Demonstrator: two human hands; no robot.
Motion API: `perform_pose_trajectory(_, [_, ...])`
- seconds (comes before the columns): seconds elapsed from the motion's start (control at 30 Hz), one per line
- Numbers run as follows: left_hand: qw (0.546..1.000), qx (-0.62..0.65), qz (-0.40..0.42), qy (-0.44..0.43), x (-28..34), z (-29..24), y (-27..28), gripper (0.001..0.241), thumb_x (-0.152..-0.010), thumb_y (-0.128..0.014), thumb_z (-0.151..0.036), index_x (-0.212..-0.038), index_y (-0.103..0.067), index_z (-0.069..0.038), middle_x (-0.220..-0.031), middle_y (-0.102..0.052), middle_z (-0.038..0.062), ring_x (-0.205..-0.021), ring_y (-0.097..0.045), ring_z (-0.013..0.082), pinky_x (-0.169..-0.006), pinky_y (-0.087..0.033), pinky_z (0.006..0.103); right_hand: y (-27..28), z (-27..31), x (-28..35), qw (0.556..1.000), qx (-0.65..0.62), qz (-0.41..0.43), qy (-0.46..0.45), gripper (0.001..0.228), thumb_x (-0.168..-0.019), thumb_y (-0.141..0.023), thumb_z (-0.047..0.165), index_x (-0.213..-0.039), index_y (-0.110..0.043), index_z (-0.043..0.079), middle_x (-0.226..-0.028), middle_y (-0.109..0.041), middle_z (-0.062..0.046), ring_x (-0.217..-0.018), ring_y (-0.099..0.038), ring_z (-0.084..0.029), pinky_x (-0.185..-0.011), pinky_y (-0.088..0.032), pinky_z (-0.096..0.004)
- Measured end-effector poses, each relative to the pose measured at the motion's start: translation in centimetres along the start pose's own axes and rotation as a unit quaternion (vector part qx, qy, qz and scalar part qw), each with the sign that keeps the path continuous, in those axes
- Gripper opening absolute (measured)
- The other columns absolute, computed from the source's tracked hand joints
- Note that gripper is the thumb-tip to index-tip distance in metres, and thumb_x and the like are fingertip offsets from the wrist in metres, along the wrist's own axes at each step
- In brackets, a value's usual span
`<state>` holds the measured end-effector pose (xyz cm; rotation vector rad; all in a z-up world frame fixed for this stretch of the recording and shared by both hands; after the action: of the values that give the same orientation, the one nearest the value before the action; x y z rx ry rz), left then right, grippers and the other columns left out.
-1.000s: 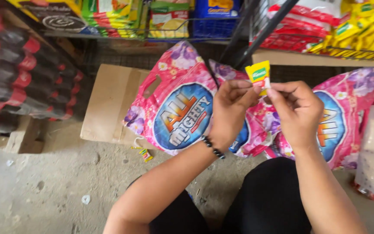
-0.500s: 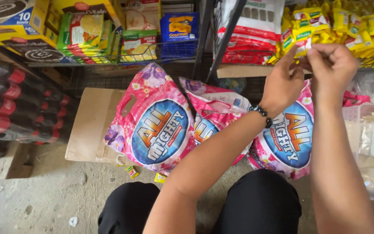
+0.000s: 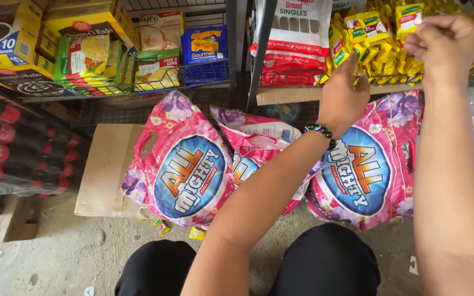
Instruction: Sort small seasoning packets from bags on the floor and place them onto retail shelving units.
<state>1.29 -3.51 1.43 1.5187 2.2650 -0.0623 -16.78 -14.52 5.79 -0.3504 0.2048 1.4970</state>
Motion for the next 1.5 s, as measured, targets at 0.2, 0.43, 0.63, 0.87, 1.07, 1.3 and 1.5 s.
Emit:
perform_pose_trajectory(0.2, [0.998, -0.008, 0.019, -0.057, 1.6, -2.1, 4.3, 0.049, -0.092, -0.064, -0.017, -0.138, -0.058, -0.002, -0.129, -0.068, 0.023, -0.115, -0.069, 0.0369, -0.097, -0.057, 0.0433, 2.3, -3.2, -2.4, 0.953, 0.247, 0.065, 0.164, 0.009, -0.1, -0.074, -0.002, -0.108, -0.07, 0.0, -0.1, -0.074, -0.011, -0.085, -0.075, -0.016, -0.078, -0.063, -0.032])
perform_pose_trajectory(0.43, [0.927, -0.118, 0.347, -0.083, 10.2, -2.4, 25.2, 0.043, -0.098, -0.063, -0.031, -0.133, -0.063, -0.005, -0.122, -0.073, 0.018, -0.109, -0.071, 0.0329, -0.096, -0.056, 0.0435, -12.4, 4.1, 15.7, 0.955, 0.182, 0.236, -0.005, 0.012, -0.105, -0.066, 0.014, -0.115, -0.065, 0.007, -0.093, -0.06, 0.007, -0.077, -0.055, -0.001, -0.07, -0.045, -0.017])
perform_pose_trajectory(0.63, [0.934, -0.148, 0.274, 0.177, 19.7, 0.8, 45.4, 0.027, -0.095, -0.067, -0.028, -0.11, -0.073, -0.006, -0.103, -0.078, 0.011, -0.094, -0.077, 0.0246, -0.083, -0.059, 0.0343, -26.8, 1.9, 36.3, 0.663, 0.325, 0.672, 0.057, 0.028, -0.093, -0.067, 0.032, -0.109, -0.069, 0.009, -0.097, -0.072, -0.012, -0.09, -0.073, -0.026, -0.078, -0.06, -0.04])
perform_pose_trajectory(0.87, [0.928, -0.213, 0.126, 0.277, 34.4, 17.7, 55.2, 0.02, -0.09, -0.07, -0.023, -0.102, -0.075, -0.007, -0.09, -0.078, 0.011, -0.081, -0.077, 0.025, -0.072, -0.059, 0.0364, -32.3, -12.8, 54.2, 0.424, 0.358, 0.825, 0.112, 0.022, -0.089, -0.06, 0.006, -0.109, -0.066, 0.008, -0.096, -0.071, -0.019, -0.095, -0.07, -0.039, -0.075, -0.057, -0.053])
perform_pose_trajectory(1.07, [0.899, -0.306, 0.025, 0.312, 41.4, 28.2, 53.7, 0.017, -0.09, -0.067, -0.02, -0.1, -0.07, -0.008, -0.094, -0.074, 0.013, -0.087, -0.072, 0.0335, -0.074, -0.057, 0.0454, -36.5, -24.1, 63.8, 0.505, 0.417, 0.747, 0.113, 0.024, -0.098, -0.05, 0.016, -0.111, -0.064, 0.001, -0.101, -0.069, -0.025, -0.09, -0.072, -0.041, -0.074, -0.058, -0.054])
perform_pose_trajectory(1.3, [0.872, -0.381, -0.046, 0.304, 42.2, 33.9, 52.0, 0.032, -0.091, -0.068, -0.023, -0.12, -0.062, -0.01, -0.113, -0.066, 0.016, -0.098, -0.066, 0.0377, -0.078, -0.055, 0.0481, -34.7, -30.5, 65.4, 0.584, 0.494, 0.638, 0.086, 0.035, -0.099, -0.042, 0.022, -0.128, -0.053, 0.005, -0.124, -0.063, -0.031, -0.09, -0.072, -0.043, -0.078, -0.057, -0.055])
perform_pose_trajectory(1.5, [0.846, -0.293, -0.15, 0.419, 42.2, 36.8, 52.6, 0.044, -0.086, -0.077, -0.031, -0.121, -0.059, -0.012, -0.106, -0.066, 0.014, -0.094, -0.066, 0.0331, -0.079, -0.053, 0.0467, -34.0, -30.5, 64.2, 0.693, 0.465, 0.541, -0.106, 0.042, -0.105, -0.045, 0.042, -0.133, -0.049, 0.011, -0.116, -0.064, -0.031, -0.101, -0.065, -0.046, -0.086, -0.052, -0.056])
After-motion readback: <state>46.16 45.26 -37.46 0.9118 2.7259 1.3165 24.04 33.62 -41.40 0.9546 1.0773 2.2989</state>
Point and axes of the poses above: each hand's wrist, its own x-axis away from the middle knuckle, its own y-axis out of the back of the hand, z = x × y, the point moved 4 cm from there along -x, towards the middle knuckle
